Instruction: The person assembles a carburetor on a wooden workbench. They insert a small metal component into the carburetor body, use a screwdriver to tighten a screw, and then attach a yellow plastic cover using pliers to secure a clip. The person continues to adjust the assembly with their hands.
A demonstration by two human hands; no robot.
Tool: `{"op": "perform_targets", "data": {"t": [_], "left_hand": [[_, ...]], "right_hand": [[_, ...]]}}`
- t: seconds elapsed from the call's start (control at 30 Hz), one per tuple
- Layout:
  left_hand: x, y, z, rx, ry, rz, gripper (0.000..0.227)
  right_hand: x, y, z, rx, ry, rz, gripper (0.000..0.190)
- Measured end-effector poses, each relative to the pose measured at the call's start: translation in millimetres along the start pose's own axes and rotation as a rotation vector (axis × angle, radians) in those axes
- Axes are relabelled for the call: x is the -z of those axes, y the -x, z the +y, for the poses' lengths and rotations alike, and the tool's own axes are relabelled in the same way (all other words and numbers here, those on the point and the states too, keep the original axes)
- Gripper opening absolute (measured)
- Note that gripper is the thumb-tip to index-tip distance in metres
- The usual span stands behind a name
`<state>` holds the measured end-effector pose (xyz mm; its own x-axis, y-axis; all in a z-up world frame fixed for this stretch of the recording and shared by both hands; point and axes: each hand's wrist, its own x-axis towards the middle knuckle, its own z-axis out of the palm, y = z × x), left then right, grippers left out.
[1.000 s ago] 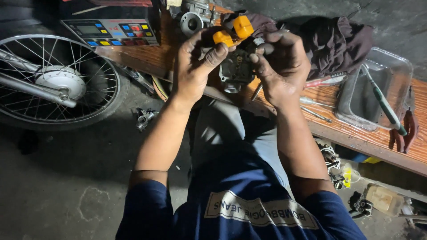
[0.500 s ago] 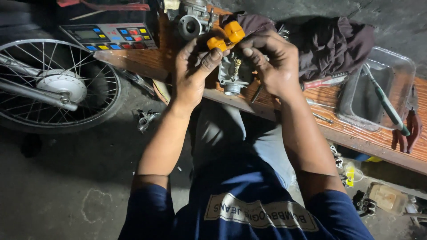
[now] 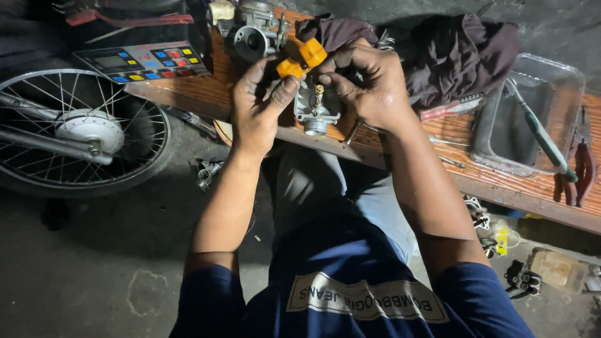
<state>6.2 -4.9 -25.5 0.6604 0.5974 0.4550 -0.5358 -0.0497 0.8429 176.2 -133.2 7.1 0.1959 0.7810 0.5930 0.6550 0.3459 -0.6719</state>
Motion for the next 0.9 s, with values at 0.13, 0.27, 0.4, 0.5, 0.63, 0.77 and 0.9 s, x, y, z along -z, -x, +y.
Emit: {"op": "perform_targets", "data": {"t": [0.13,0.27,0.4,0.5,0.63,0.77,0.9], "left_hand": [[-1,1,-1,-0.014,-0.025,0.002,0.028],[-6,7,-5,-0.048,-0.073,0.015,0.029],[-12,18,-16,-0.067,-0.102,0.067,0.033],[-22,17,-21,-0.058,-0.08,0.115,0.035],[-23,14,-30,-0.062,-0.123,0.158,0.04],[-18,8,-39,-0.1,-0.224,0.13,0.042],[-17,6,-43,-0.096,-0.246,0.127,0.044]], "right_hand": [[2,-1,-2,0.067,0.055,-0.013,0.008],[5,1,0,0.027,0.068,-0.067,0.009],[4,3,-3,-0.036,0.064,-0.079,0.009],[5,3,-4,-0.034,0.079,-0.093,0.009],[5,6,-11,-0.046,0.071,-0.082,0.005],[4,8,-15,0.011,0.109,-0.054,0.004],[-1,16,-11,-0.044,0.186,-0.004,0.008]]}}
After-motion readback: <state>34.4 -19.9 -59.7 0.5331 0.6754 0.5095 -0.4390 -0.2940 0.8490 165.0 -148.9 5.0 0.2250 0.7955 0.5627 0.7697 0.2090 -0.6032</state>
